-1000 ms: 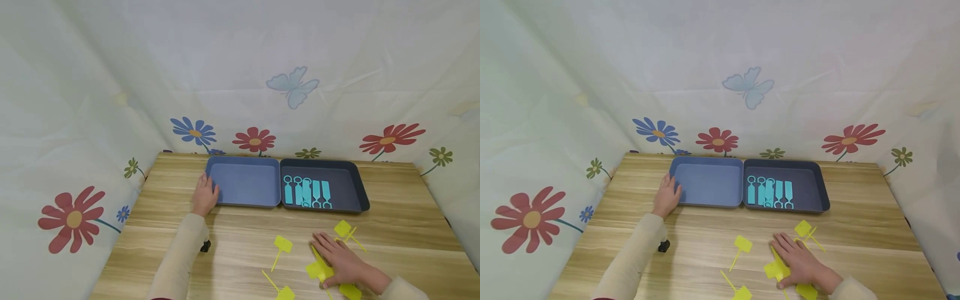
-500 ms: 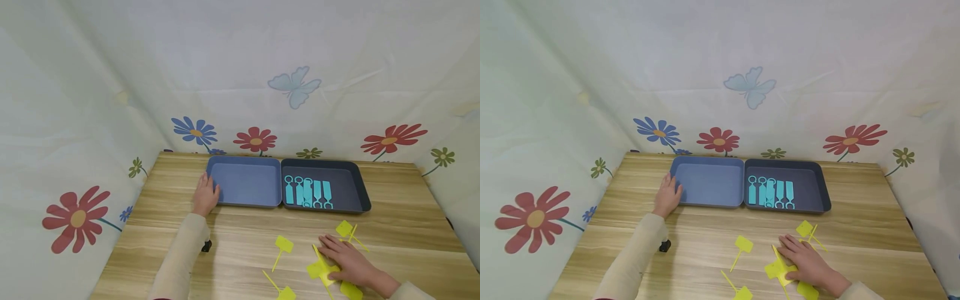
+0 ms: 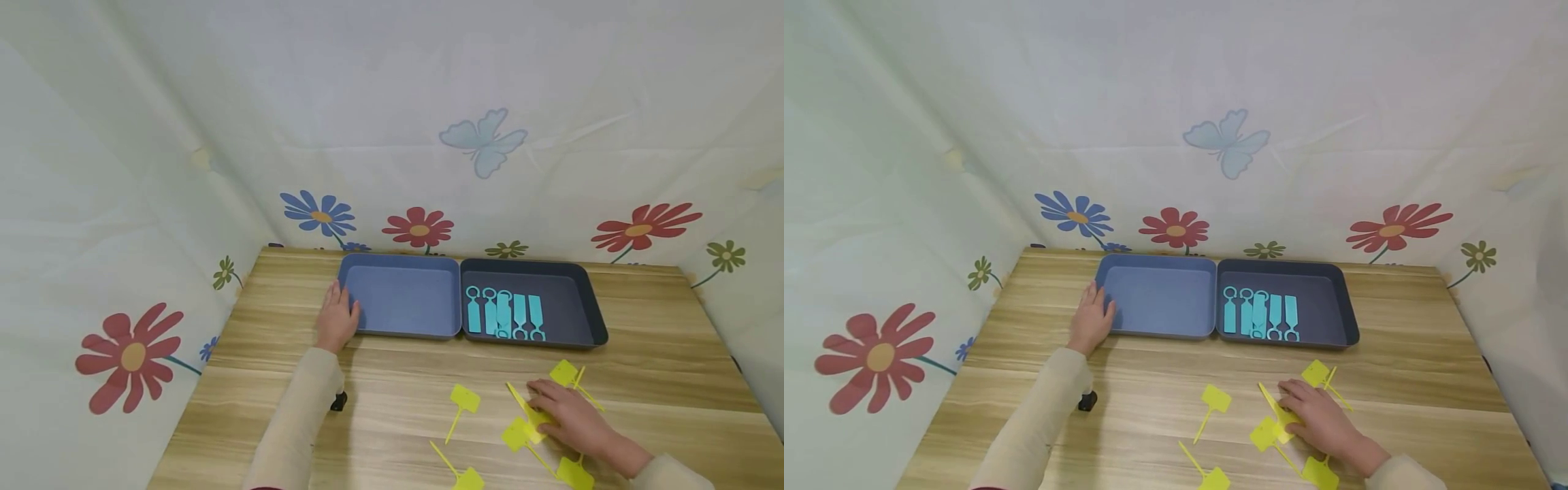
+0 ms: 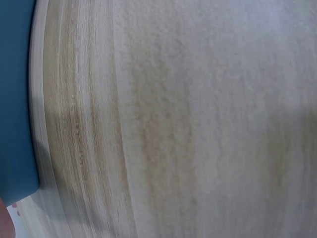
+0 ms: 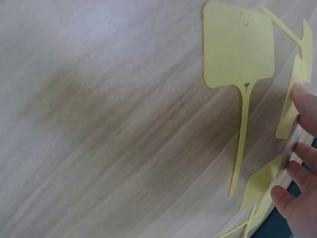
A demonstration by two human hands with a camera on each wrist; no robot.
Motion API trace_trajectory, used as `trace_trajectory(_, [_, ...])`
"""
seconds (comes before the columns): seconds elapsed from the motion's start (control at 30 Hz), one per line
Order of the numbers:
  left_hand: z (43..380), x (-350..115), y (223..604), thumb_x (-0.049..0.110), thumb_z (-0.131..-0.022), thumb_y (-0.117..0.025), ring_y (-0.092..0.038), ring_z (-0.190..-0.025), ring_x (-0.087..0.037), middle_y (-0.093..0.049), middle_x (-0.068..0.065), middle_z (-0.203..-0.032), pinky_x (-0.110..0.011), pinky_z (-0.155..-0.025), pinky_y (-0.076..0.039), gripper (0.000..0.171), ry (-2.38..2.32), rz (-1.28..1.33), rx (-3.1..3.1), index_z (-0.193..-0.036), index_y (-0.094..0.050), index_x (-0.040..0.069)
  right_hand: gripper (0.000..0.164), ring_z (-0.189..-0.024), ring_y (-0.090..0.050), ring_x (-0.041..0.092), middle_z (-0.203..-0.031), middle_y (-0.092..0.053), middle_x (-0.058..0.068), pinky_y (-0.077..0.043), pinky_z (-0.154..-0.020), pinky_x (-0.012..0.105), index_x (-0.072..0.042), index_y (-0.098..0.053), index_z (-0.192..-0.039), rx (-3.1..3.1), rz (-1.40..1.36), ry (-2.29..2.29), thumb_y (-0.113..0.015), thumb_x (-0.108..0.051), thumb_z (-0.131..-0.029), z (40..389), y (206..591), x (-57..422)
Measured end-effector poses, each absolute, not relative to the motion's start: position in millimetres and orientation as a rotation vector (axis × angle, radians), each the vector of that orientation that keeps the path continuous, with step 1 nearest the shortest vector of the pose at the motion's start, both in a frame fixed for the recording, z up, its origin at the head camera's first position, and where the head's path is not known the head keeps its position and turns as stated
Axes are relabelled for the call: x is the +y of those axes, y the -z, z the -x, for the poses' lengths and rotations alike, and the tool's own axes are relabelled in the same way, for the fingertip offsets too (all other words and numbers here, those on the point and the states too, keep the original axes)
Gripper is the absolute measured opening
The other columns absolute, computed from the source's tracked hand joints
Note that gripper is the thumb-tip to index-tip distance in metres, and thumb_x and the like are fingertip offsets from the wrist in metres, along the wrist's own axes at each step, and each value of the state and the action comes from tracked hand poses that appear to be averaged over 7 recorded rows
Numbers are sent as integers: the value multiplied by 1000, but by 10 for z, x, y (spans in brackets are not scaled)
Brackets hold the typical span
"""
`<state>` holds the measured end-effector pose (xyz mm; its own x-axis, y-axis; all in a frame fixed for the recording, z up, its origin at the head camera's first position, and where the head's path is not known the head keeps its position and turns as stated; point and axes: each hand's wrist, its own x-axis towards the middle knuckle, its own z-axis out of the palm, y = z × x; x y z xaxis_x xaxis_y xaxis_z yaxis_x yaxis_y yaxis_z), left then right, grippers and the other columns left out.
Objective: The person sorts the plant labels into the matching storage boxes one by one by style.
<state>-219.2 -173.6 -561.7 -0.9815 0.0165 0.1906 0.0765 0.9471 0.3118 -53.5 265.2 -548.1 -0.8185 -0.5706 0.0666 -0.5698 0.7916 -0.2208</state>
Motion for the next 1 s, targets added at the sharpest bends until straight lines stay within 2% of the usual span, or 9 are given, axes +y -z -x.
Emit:
trace_trajectory(0.2, [2201,-1736,5626,32,-91,-36,-23,-133,-32,-25,-21,-143,-38,-109,-20,53,489,63,-2908,-129,-40,-5,33,-107,-51,28,-117,-56,10,-46,-77,48,-12,-66,-96,3004,971,368,-72,-27,-67,578,5477,2654])
trace_trajectory(0.43, [2190,-1730,5612,32,-91,-36,-22,-133,-32,-24,-21,-143,-38,-110,-20,53,494,56,-2927,-129,-40,-5,54,-113,-46,30,-124,-51,11,-45,-80,51,-9,-61,-110,2911,952,314,-73,-36,-65,582,5436,2711])
trace_trajectory(0.53, [2186,-1727,5599,32,-91,-36,-22,-133,-32,-23,-21,-144,-37,-110,-19,53,495,49,-2937,-130,-39,-5,55,-110,-48,32,-123,-52,14,-45,-77,52,-9,-61,-110,2947,1040,286,-74,-34,-63,579,5422,2743])
trace_trajectory(0.63, [2183,-1724,5590,32,-92,-36,-21,-133,-32,-23,-21,-144,-37,-110,-19,53,494,47,-2943,-130,-39,-5,50,-106,-50,32,-119,-54,15,-46,-73,51,-11,-64,-105,2995,1122,262,-75,-31,-60,586,5425,2773])
trace_trajectory(0.77, [2189,-1722,5595,32,-92,-36,-20,-134,-31,-22,-21,-144,-37,-110,-18,54,482,46,-2954,-130,-38,-5,41,-107,-49,32,-119,-54,15,-46,-73,50,-15,-65,-100,2985,1088,280,-75,-27,-62,598,5423,2792])
trace_trajectory(1.0, [2204,-1722,5623,32,-92,-35,-20,-134,-31,-22,-19,-144,-36,-110,-17,54,503,33,-2943,-131,-38,-4,37,-111,-46,34,-123,-51,17,-44,-76,55,-14,-64,-100,2938,1013,304,-74,-22,-65,622,5408,2782])
